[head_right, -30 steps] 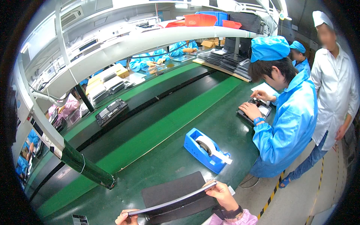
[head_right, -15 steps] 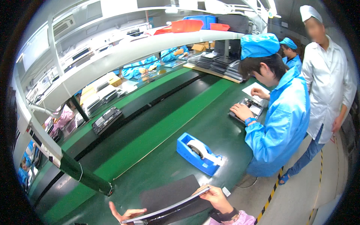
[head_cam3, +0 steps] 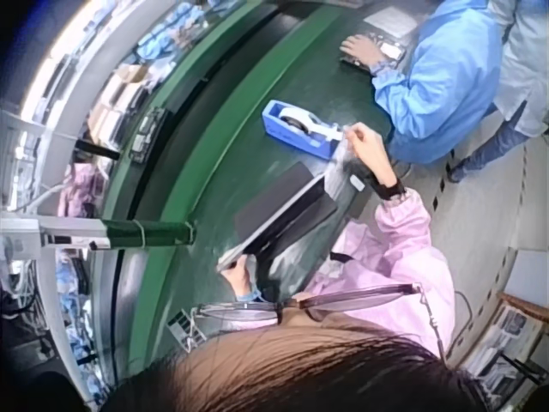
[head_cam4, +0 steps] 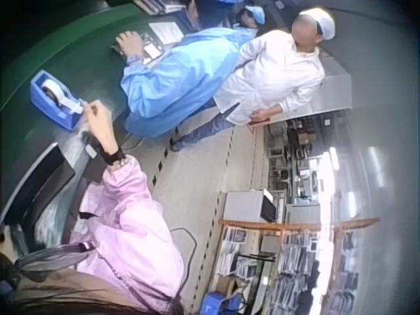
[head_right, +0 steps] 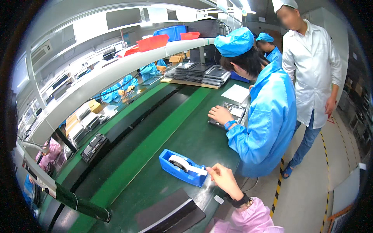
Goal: Applying protective films and inspecting the back covers of Acer tablets on a manufacturing assembly line.
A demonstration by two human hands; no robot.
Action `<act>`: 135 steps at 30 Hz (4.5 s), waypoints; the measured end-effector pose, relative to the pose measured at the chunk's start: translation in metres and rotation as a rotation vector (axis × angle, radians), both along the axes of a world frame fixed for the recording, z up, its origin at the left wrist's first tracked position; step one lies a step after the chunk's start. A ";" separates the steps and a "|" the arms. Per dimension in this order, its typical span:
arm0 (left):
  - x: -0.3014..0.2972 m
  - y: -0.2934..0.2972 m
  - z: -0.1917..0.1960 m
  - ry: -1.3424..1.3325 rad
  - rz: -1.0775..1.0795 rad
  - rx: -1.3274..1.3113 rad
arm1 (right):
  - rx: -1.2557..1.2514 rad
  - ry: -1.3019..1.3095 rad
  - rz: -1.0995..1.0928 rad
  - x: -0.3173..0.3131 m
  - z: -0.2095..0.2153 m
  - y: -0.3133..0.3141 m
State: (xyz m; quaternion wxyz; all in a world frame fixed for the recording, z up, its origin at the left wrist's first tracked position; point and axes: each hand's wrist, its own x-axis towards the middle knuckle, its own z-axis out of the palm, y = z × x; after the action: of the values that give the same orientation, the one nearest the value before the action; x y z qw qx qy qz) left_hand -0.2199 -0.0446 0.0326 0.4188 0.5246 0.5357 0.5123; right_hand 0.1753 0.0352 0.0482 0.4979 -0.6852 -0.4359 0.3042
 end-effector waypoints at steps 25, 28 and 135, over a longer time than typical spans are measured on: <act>0.007 -0.003 0.019 -0.015 0.004 -0.106 | 0.448 1.023 0.033 -0.021 -0.026 -0.013; 0.009 -0.002 0.021 -0.009 0.014 -0.099 | 0.409 0.862 0.118 -0.023 0.009 -0.027; 0.113 0.043 0.134 0.964 -0.577 0.492 | 0.882 -0.828 0.009 -0.074 0.027 -0.053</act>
State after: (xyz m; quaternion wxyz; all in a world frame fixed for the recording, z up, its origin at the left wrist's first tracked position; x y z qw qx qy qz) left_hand -0.1067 -0.0016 0.1667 0.1178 0.9024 0.3672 0.1922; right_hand 0.1015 -0.0176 0.0754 0.5227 -0.4736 -0.6814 -0.1953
